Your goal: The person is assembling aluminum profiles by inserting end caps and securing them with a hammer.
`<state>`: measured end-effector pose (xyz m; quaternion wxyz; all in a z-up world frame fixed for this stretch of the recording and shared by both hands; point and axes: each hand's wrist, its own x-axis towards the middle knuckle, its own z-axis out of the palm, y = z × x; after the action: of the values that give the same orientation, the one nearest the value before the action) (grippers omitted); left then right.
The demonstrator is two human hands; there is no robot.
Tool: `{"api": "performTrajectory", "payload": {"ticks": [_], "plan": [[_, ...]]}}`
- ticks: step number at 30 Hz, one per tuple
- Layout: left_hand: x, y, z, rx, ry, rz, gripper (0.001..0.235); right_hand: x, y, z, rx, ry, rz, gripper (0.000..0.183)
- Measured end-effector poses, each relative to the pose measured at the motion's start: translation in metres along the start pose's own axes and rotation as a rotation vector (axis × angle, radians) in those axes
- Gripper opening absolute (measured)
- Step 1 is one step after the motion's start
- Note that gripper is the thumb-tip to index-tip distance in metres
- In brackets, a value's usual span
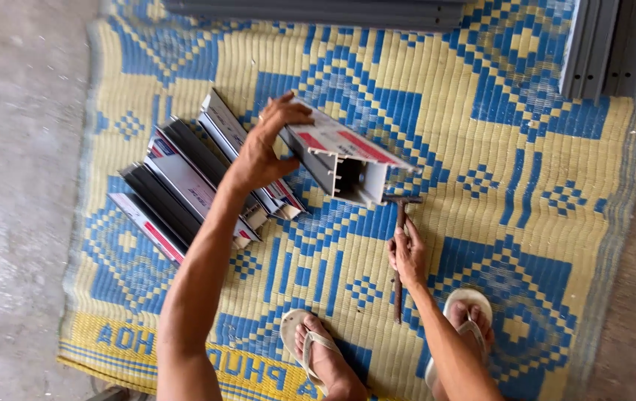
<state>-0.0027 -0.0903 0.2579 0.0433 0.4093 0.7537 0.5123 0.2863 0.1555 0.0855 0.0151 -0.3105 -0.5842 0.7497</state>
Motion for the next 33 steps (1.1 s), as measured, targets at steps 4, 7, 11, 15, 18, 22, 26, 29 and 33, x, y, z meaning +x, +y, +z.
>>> {"api": "performTrajectory", "payload": {"ticks": [4,7,11,15,18,22,26,29,33], "plan": [[-0.015,-0.004,0.007,-0.062,0.014,0.004,0.065,0.004,0.012,-0.003,0.016,-0.003,-0.004,0.048],[-0.022,-0.002,0.011,-0.12,0.017,0.02,0.064,0.004,0.012,-0.003,0.025,0.009,0.005,0.047],[-0.033,-0.002,0.015,-0.137,0.019,-0.019,0.064,0.004,0.013,-0.004,0.029,0.003,0.012,0.048],[-0.041,0.001,0.018,-0.146,0.015,-0.059,0.064,0.005,0.011,-0.002,0.018,0.002,0.012,0.046],[-0.043,0.005,0.016,-0.152,0.016,-0.075,0.063,0.004,0.009,-0.003,0.021,-0.006,0.012,0.046],[-0.047,0.005,0.017,-0.139,0.011,-0.076,0.064,0.004,0.009,-0.003,0.013,-0.026,0.009,0.046],[-0.045,0.01,0.021,-0.096,0.019,-0.066,0.062,0.002,0.003,0.0,0.02,-0.019,0.008,0.048],[-0.043,0.012,0.023,-0.092,0.012,-0.055,0.063,0.002,0.005,-0.002,0.008,-0.03,0.011,0.049],[-0.04,0.013,0.021,0.01,0.01,-0.032,0.064,0.001,0.011,-0.006,-0.007,-0.031,0.0,0.049]]}}
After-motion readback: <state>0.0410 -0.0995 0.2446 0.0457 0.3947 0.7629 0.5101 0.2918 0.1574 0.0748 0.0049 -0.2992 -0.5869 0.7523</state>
